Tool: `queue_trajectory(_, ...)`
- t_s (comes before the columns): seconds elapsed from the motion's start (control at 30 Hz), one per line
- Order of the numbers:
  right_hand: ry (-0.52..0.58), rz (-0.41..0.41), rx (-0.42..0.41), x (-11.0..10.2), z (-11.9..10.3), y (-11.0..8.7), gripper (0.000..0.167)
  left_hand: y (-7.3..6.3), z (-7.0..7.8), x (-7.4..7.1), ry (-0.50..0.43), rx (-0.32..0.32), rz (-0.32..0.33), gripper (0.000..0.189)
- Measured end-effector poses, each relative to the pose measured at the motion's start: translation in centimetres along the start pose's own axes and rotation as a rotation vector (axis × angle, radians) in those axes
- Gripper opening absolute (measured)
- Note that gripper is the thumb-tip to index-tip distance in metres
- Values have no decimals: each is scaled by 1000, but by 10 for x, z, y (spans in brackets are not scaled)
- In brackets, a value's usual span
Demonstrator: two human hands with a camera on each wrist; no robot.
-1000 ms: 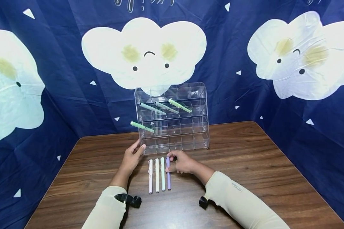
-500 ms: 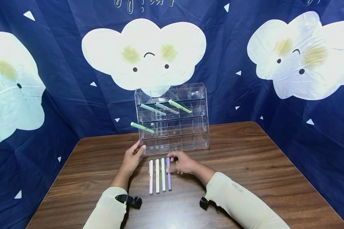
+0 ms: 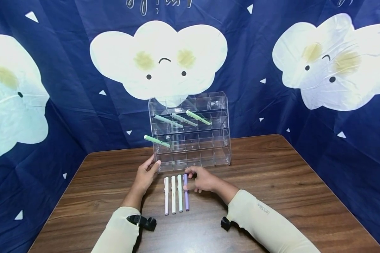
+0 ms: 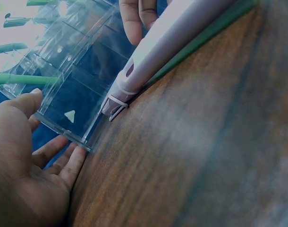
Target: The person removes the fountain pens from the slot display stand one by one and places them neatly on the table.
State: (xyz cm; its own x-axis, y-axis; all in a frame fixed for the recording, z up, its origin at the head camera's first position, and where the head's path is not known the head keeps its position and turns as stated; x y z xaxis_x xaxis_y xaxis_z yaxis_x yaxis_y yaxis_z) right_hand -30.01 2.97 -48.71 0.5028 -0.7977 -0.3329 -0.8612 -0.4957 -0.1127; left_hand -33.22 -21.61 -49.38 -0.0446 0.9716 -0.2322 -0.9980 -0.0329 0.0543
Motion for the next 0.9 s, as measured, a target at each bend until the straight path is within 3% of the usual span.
queue_trajectory(0.57,-167,-101,-20,-4,-16,-9,77,1,-3,0,-23,-6,7,61)
queue_trajectory(0.9,-335,-83,-44,-9,-45,-17,80,2,-3,0,-33,-3,11,60)
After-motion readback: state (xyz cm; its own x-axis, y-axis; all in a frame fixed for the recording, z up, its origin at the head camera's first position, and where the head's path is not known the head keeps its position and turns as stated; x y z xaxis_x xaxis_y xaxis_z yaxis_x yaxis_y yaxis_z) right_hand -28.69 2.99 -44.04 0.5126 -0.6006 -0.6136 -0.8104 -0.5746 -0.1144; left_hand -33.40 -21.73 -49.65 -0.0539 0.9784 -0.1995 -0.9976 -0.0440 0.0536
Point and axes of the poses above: each hand's wrist, its own y-axis towards the middle knuckle, its own x-axis out of the palm, z = x × y, the point moved 7 cm from there along y, towards the middle knuckle, and after that the axes turned 1 degree about -x, right-handed, at the moved point
